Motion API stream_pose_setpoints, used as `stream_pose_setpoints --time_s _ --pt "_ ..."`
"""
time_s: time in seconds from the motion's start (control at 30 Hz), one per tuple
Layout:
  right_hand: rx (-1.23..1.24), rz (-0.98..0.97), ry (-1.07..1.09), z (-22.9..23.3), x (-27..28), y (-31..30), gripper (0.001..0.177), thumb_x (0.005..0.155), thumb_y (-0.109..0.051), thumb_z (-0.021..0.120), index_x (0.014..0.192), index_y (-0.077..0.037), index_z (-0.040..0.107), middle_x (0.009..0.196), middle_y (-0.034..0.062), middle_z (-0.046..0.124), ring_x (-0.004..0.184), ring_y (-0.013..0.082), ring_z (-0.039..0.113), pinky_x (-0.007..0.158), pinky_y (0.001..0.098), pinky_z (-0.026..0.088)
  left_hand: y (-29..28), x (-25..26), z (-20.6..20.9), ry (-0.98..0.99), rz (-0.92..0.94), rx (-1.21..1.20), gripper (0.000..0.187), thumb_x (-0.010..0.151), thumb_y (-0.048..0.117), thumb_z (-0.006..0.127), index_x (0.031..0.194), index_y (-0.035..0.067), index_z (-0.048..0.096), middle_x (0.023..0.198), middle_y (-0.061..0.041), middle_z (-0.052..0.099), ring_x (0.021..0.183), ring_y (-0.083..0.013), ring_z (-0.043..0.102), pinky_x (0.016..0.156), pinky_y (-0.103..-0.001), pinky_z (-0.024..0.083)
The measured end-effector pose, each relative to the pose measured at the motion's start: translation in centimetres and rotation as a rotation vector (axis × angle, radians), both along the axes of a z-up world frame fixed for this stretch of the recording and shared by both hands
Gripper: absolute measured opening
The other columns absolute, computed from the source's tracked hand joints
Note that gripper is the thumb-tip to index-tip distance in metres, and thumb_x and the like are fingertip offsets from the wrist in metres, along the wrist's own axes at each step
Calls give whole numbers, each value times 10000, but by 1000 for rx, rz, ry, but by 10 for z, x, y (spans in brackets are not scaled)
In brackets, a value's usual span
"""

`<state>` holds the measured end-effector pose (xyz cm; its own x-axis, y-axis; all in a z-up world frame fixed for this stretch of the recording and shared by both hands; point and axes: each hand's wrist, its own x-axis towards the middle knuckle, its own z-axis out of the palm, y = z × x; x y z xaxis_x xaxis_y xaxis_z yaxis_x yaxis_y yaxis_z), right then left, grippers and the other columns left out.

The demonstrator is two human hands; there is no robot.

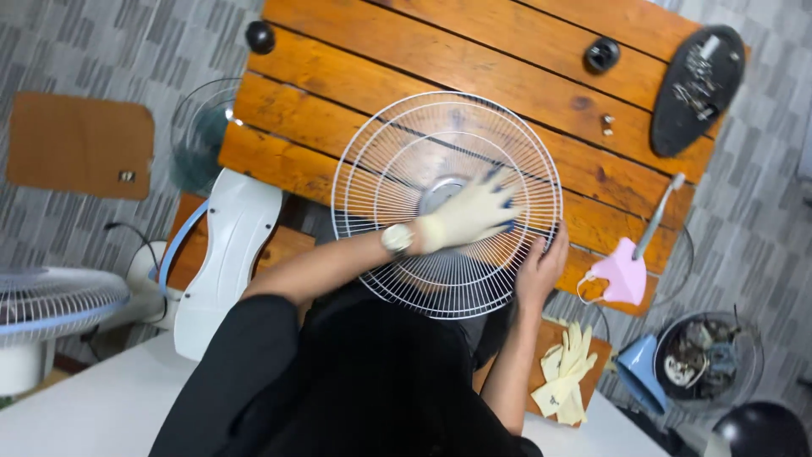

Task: Cleaning a metal fan grill with a blue cloth on a wooden table

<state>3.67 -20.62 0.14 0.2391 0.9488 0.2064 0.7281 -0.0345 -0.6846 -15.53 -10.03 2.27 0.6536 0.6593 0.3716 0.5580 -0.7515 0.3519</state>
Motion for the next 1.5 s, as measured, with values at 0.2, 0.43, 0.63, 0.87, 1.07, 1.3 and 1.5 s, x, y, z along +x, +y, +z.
stream_pose_setpoints --time_s 0.2,0.43,0.63,0.87,1.07,1.3,1.5 --pt "22 -42 21 2 -2 1 498 1111 -239 462 1554 -13 431 1484 303 464 1399 483 427 1173 550 306 67 107 -58 13 -58 200 110 878 346 657 933 251 659 942 -1 656 905 -250 650 735 -464 494" --pt "39 -55 22 -1 -3 2 475 1116 -224 466 1526 16 448 1468 318 473 1386 495 434 1169 555 309 125 200 -92 -111 -107 288 153 869 385 650 928 249 614 875 1 611 843 -249 630 686 -440 491" --pt "14 -78 56 5 -3 2 466 1097 -174 465 1496 66 446 1452 358 471 1368 537 432 1165 599 300 111 201 -74 293 -59 -128 223 827 427 754 1022 325 719 1062 -22 633 997 -329 634 785 -616 498" --pt "-80 -82 101 21 -16 1 501 1101 -251 446 1550 -31 418 1515 278 451 1427 460 412 1199 552 296 103 150 -50 371 -175 -20 160 957 375 639 1037 283 743 1042 -53 650 987 -344 645 753 -557 521" --pt "-71 -93 65 20 -17 -1 508 1115 -289 438 1555 -38 416 1537 249 455 1431 443 417 1185 547 312 55 56 -5 274 -252 92 416 761 276 843 1128 233 653 1166 -48 604 1150 -294 558 830 -460 485" --pt "-96 -76 66 22 -17 -2 519 1115 -293 414 1571 -47 391 1560 233 427 1452 429 391 1199 532 290 -29 -78 33 282 -206 -106 482 856 306 757 1271 147 571 1321 -129 512 1365 -376 419 957 -503 464" --pt "-102 -92 115 26 -18 -2 511 1115 -281 408 1569 -45 401 1558 234 433 1454 423 392 1197 544 282 -62 -123 17 191 -20 -188 388 879 421 743 1148 171 619 1208 -75 564 1329 -311 490 1034 -467 427"
